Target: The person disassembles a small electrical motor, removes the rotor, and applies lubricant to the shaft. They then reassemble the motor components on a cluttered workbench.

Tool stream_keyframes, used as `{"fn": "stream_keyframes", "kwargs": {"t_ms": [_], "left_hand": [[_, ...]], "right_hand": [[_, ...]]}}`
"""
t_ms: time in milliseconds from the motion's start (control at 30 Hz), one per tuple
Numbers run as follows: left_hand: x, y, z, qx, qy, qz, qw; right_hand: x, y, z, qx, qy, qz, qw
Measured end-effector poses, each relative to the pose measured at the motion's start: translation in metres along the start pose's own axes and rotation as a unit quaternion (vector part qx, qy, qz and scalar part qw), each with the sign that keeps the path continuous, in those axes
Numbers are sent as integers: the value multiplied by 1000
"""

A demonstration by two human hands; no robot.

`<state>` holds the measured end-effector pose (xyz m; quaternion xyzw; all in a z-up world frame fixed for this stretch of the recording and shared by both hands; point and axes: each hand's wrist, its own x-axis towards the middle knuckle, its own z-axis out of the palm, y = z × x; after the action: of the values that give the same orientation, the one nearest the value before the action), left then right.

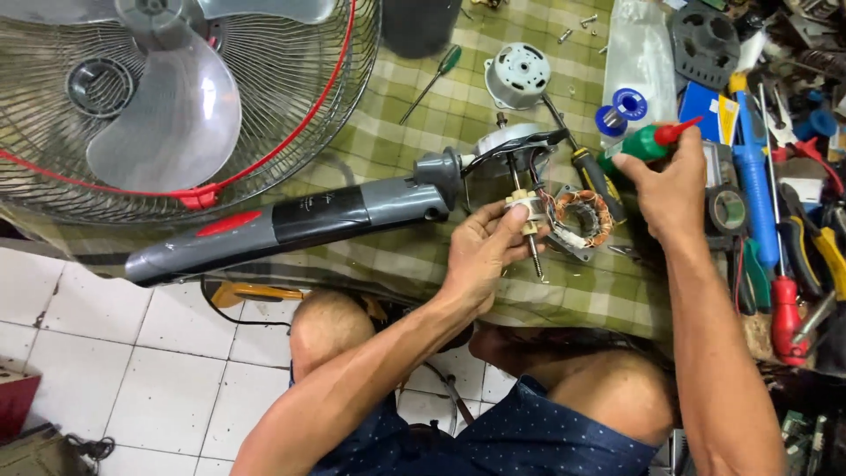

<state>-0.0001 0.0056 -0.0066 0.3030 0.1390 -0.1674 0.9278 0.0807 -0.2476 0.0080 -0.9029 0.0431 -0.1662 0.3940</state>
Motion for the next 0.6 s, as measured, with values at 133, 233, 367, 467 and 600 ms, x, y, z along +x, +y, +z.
{"fn": "stream_keyframes", "kwargs": {"t_ms": [133, 233, 367, 467, 600], "left_hand": [[-1, 0, 1, 18, 2, -4, 1000], [5, -4, -3, 31, 6, 0, 1000], [7, -8, -8, 34, 16, -12, 999], [3, -2, -2, 51, 17, -22, 998], [30, -33, -28, 61, -13, 37, 997]], "right_hand": [[-9, -29, -6, -98, -4, 6, 995], [-31, -70, -18, -88, -39, 109, 989], [-91, -107, -15, -133, 28, -221, 966], [-124, -127, 10, -217, -44, -248, 943], [-131, -129, 44, -304, 26, -284, 909]]}}
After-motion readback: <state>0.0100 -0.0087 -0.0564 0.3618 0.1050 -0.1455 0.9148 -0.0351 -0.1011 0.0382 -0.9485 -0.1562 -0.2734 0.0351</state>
